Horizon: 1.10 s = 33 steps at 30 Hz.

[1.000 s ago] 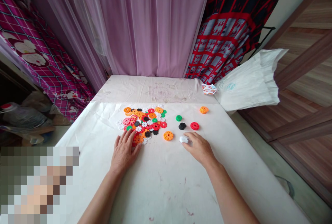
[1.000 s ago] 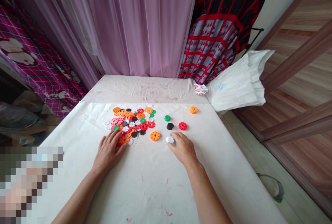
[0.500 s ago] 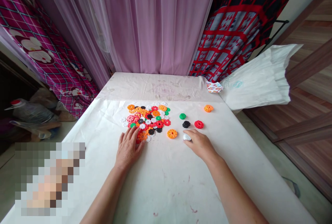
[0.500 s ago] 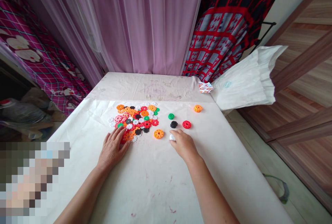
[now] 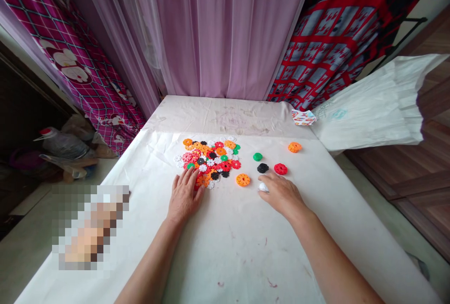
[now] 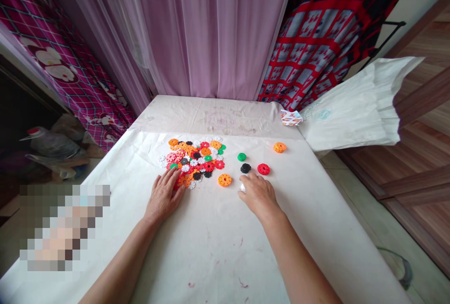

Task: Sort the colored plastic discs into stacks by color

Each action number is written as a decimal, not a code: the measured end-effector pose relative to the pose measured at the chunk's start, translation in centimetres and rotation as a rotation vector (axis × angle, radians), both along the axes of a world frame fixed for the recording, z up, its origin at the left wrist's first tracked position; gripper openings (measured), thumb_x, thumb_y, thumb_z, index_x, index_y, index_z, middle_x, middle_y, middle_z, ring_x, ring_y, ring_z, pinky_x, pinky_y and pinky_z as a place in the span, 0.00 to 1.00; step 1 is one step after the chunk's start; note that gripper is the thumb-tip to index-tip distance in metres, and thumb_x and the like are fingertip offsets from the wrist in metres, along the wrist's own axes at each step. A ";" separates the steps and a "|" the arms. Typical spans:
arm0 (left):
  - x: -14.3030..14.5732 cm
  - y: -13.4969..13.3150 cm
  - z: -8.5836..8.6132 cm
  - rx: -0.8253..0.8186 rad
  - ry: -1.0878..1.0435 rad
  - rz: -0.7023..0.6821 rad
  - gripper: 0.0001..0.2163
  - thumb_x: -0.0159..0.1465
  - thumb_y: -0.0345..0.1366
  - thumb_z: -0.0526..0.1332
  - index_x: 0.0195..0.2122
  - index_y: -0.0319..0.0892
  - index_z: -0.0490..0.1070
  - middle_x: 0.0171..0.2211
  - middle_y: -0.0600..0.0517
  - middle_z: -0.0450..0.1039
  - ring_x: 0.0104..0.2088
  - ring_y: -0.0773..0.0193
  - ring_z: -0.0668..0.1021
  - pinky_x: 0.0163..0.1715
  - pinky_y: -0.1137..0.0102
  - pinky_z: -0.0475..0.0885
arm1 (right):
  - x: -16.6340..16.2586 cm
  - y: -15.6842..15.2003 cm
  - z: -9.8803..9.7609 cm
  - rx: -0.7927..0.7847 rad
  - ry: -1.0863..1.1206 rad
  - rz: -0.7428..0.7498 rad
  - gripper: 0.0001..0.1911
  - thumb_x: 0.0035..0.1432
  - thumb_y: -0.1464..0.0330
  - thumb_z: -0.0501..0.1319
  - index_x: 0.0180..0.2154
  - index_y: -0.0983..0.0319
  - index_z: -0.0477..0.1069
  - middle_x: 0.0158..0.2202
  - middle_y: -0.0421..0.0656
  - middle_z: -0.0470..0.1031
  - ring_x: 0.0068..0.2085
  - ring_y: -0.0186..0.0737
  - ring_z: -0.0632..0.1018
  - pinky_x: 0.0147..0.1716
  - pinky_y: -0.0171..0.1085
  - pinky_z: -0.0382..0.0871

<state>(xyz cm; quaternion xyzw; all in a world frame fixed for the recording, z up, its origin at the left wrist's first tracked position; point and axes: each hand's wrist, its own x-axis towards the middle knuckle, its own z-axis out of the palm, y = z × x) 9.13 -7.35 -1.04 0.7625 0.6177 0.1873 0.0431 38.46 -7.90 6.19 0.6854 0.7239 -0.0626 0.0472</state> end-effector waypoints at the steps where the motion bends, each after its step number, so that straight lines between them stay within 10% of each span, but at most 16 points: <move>1: 0.0 0.0 0.0 0.001 0.002 -0.003 0.23 0.67 0.42 0.52 0.63 0.45 0.61 0.64 0.43 0.61 0.65 0.51 0.62 0.63 0.48 0.56 | -0.6 -0.3 0.2 0.075 0.017 0.011 0.12 0.59 0.68 0.59 0.44 0.57 0.75 0.45 0.45 0.75 0.44 0.44 0.73 0.38 0.37 0.61; 12: -0.4 -0.4 -0.6 0.074 -0.006 0.014 0.16 0.67 0.38 0.54 0.54 0.52 0.73 0.62 0.44 0.64 0.63 0.46 0.64 0.59 0.46 0.62 | -13.4 0.1 -5.3 0.269 0.453 0.364 0.12 0.61 0.74 0.57 0.45 0.60 0.74 0.49 0.45 0.76 0.47 0.42 0.75 0.47 0.39 0.68; 22: -0.8 -0.4 -0.9 0.031 -0.084 -0.005 0.17 0.67 0.36 0.53 0.56 0.46 0.70 0.61 0.44 0.66 0.61 0.50 0.68 0.60 0.47 0.62 | -11.8 -1.2 -7.3 0.315 0.543 0.265 0.10 0.56 0.74 0.60 0.41 0.59 0.72 0.41 0.46 0.76 0.43 0.43 0.75 0.44 0.40 0.69; 33: -0.7 -0.6 -0.2 0.026 -0.073 -0.007 0.17 0.67 0.36 0.53 0.56 0.46 0.69 0.61 0.44 0.66 0.61 0.51 0.67 0.61 0.47 0.60 | -13.3 -0.8 -4.9 0.138 0.346 0.140 0.09 0.58 0.65 0.62 0.42 0.59 0.72 0.42 0.46 0.74 0.43 0.44 0.76 0.41 0.38 0.67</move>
